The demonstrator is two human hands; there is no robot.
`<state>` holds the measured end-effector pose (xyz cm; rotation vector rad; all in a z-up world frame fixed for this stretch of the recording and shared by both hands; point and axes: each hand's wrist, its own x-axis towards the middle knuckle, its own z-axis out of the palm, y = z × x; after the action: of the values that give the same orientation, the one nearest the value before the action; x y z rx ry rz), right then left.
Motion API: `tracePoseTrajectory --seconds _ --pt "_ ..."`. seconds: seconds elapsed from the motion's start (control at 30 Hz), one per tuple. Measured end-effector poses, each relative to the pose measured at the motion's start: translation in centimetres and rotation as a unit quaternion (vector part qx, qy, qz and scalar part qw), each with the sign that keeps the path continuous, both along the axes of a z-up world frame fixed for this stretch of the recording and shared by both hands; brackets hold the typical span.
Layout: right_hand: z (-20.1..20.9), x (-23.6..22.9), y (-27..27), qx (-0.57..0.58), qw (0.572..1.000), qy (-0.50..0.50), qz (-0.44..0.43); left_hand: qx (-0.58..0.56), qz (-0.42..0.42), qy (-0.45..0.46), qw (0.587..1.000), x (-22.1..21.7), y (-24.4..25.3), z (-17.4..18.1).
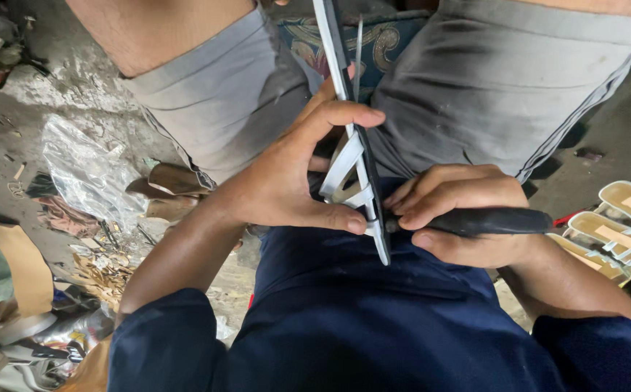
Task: The person assembles sandals by attaching black rubber soles to white plastic straps using a handheld press. They repeatedly pick up a sandal, align the sole, press it into place, and set the finished unit aside.
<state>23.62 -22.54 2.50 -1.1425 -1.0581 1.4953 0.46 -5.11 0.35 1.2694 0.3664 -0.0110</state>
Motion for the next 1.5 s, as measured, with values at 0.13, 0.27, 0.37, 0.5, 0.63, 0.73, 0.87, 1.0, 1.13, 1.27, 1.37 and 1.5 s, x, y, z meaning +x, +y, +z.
tracePoseTrajectory --seconds 0.13,0.27,0.37,0.5,0.63,0.73,0.87,1.0,1.13,1.27,1.37,1.5 --pt "-0.1 -0.2 0.3 0.005 1.0 0.001 0.009 -0.022 0.005 -0.009 1.0 0.4 -0.4 -0.2" --pt "-0.1 -0.3 0.7 0.005 1.0 0.013 0.024 -0.03 -0.004 0.0 1.0 0.1 -0.9 -0.2" --pt "-0.1 -0.5 1.0 0.009 0.999 0.017 0.037 -0.052 -0.004 -0.006 0.999 -0.2 -1.1 0.0" --pt "0.3 -0.3 1.4 0.005 0.998 0.016 0.059 -0.037 -0.005 -0.015 0.999 -0.1 -1.1 0.1" --pt "1.0 0.4 1.5 -0.017 0.996 -0.003 0.088 0.064 0.012 -0.038 0.997 0.8 -1.5 0.4" --pt "1.4 0.5 1.2 0.024 0.996 -0.024 0.077 0.06 -0.009 -0.012 0.998 0.9 -1.0 1.2" --pt "0.9 0.0 1.3 0.046 0.999 0.016 0.023 0.135 -0.004 -0.065 0.989 1.0 0.5 2.1" --pt "0.3 -0.5 0.4 0.02 1.0 -0.002 0.0 0.075 0.008 -0.039 0.996 1.1 0.3 2.0" --pt "0.1 -0.7 0.0 0.027 0.999 -0.03 -0.005 0.125 0.013 -0.051 0.991 0.8 -0.5 1.1" --pt "0.8 -1.1 0.6 0.038 0.998 -0.047 -0.016 0.139 0.015 -0.059 0.988 0.1 -1.1 0.2" --pt "1.9 -1.0 1.1 0.039 0.997 -0.073 -0.001 0.167 0.017 -0.056 0.984 0.1 -1.5 0.0" --pt "2.8 0.3 1.6 0.029 0.993 -0.101 0.05 0.171 0.01 -0.04 0.984 0.5 -1.3 0.8"
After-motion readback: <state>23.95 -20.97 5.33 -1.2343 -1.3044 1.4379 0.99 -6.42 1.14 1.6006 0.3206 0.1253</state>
